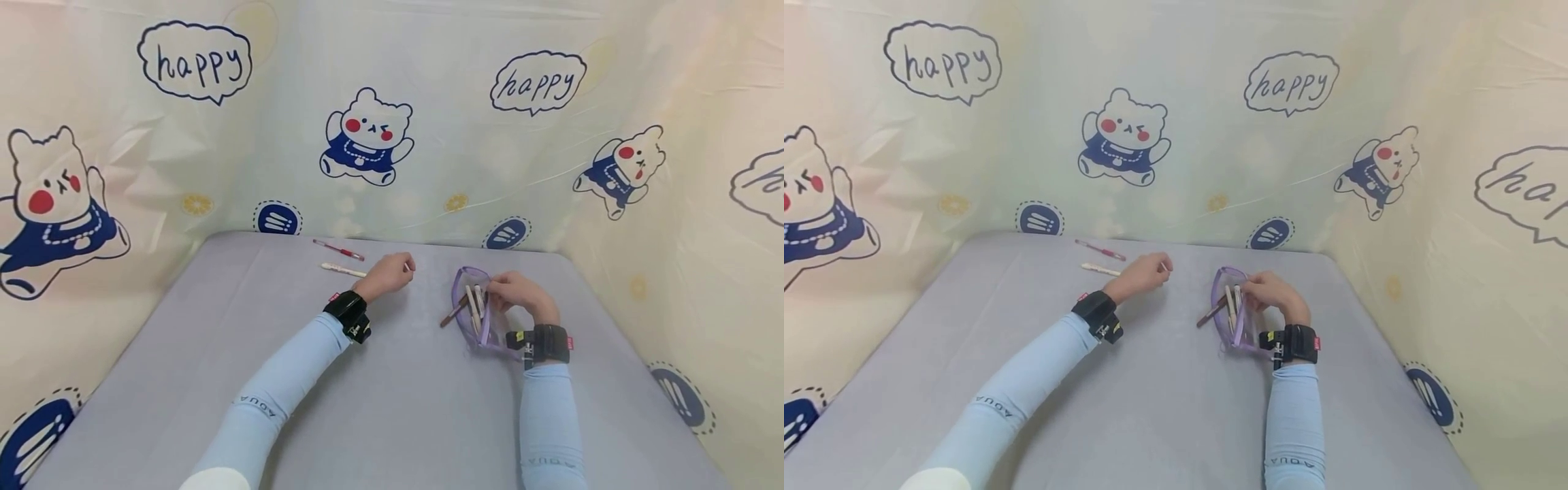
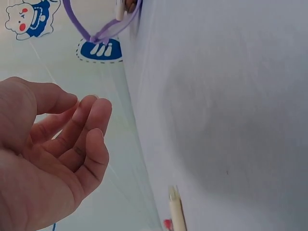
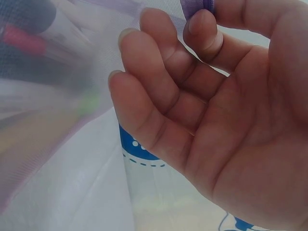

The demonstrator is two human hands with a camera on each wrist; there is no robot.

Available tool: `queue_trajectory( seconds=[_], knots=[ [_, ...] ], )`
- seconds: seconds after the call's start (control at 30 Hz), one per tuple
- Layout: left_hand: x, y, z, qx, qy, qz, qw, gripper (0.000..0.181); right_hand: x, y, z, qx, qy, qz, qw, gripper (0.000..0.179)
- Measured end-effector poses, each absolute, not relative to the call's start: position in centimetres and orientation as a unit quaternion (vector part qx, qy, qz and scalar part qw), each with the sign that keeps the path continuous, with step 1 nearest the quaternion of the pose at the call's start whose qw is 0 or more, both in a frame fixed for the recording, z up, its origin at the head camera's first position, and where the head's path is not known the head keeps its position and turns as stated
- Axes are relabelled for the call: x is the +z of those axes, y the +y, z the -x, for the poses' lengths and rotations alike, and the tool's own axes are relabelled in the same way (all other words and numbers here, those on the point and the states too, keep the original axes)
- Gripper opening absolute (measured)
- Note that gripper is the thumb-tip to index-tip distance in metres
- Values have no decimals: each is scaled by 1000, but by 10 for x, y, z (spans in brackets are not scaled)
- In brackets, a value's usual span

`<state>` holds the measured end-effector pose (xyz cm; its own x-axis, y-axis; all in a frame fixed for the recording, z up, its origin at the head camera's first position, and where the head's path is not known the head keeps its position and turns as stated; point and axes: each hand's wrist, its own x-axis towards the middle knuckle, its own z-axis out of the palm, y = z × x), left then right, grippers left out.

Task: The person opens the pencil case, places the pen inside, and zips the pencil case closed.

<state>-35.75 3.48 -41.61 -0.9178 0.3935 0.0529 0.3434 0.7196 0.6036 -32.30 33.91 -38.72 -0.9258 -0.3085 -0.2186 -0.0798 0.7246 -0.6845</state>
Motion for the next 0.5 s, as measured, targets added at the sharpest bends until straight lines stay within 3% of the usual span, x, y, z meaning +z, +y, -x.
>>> queue_trajectory(
  seconds=[0.17, 0.5],
  knots=[
    [-415, 22, 363, 309, 928, -205, 40, 22, -378, 333, 316, -350, 917, 110, 158, 30],
    [-421, -1, 365, 260, 946, -192, 36, 24, -400, 346, 333, -354, 916, 106, 159, 29]
  ],
)
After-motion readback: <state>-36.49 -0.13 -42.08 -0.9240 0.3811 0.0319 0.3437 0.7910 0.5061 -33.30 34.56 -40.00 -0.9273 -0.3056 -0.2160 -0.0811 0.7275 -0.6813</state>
